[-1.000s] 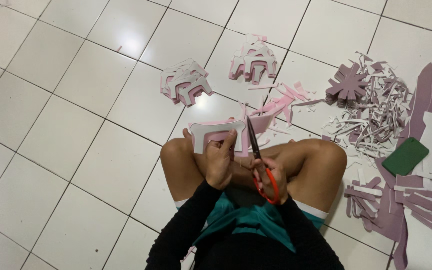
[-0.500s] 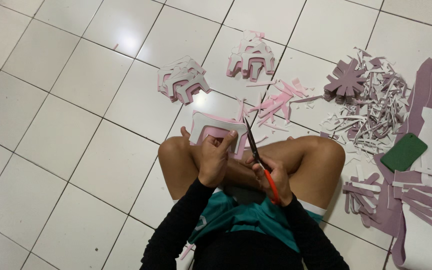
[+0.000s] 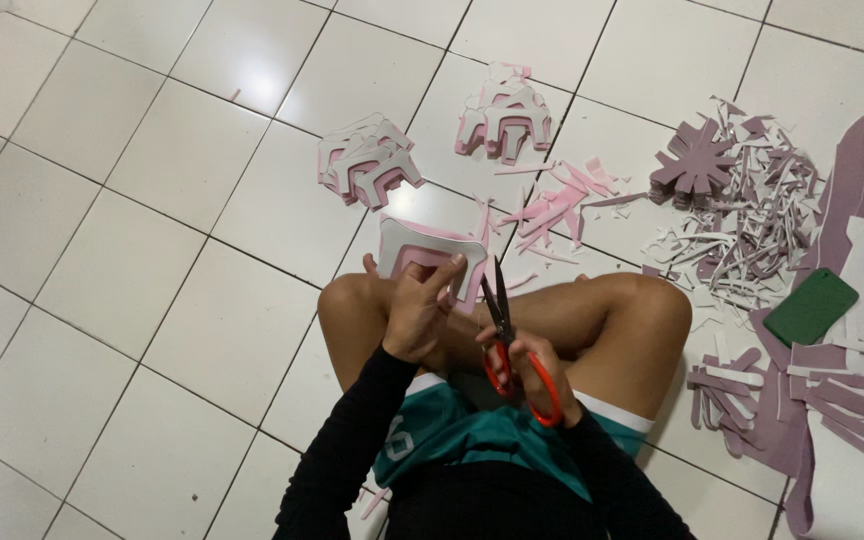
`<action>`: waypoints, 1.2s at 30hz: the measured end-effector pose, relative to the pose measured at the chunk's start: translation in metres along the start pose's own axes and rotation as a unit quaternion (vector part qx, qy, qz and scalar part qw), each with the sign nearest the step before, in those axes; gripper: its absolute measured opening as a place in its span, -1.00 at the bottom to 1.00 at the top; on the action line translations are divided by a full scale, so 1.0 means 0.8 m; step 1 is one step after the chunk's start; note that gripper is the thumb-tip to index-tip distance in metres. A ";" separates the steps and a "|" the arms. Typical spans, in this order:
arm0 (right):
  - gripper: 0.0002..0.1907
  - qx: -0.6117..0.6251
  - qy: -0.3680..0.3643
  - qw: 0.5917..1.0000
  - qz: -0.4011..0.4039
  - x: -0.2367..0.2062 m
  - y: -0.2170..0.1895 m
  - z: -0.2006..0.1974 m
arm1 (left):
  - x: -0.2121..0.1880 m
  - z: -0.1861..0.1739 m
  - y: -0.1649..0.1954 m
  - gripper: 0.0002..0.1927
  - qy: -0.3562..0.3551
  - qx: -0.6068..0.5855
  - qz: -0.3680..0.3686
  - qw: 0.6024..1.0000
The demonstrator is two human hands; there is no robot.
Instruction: The person sits on the floor trimming excess material from pink and white foam letter cutouts with scissors, rotating each piece to cut along its edges, then sets finished pieces aside and picks up the next cutout to trim.
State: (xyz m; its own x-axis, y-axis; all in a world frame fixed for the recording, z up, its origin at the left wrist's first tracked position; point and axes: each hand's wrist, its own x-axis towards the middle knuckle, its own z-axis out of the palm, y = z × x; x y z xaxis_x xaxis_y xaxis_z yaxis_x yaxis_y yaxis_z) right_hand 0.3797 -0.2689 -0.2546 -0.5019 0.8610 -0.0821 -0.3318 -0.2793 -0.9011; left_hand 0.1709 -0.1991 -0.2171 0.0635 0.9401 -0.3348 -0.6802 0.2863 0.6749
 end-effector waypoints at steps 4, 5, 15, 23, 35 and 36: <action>-0.32 0.062 0.087 0.994 0.010 0.001 0.013 0.001 | 0.000 -0.001 -0.017 -0.83 0.015 -0.003 -0.012 1.000; -0.34 0.059 0.109 0.992 0.003 0.000 0.012 -0.002 | 0.001 -0.005 -0.015 -0.78 0.037 0.093 -0.004 0.995; -0.32 -0.140 -0.013 0.990 0.028 -0.007 -0.042 -0.017 | -0.012 -0.026 0.054 -0.60 -0.125 0.443 0.085 0.884; -0.34 -0.176 0.029 0.980 0.092 -0.009 -0.049 -0.012 | -0.019 -0.012 0.046 -0.62 -0.138 0.356 0.034 0.924; -0.31 -0.144 0.066 0.987 0.013 0.002 -0.013 -0.005 | -0.026 -0.002 -0.001 -0.64 -0.048 0.283 0.074 0.955; -0.31 -0.141 0.065 0.988 0.001 0.002 -0.011 -0.004 | -0.028 -0.003 -0.004 -0.64 -0.051 0.265 0.073 0.960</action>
State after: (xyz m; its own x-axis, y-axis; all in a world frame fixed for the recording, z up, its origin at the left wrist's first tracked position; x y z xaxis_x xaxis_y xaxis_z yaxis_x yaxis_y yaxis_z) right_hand 0.3846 -0.2634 -0.2483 -0.3898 0.9128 -0.1219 -0.0867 -0.1682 -0.9819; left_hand 0.1698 -0.2216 -0.2130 0.0856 0.9828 -0.1635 -0.2212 0.1787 0.9587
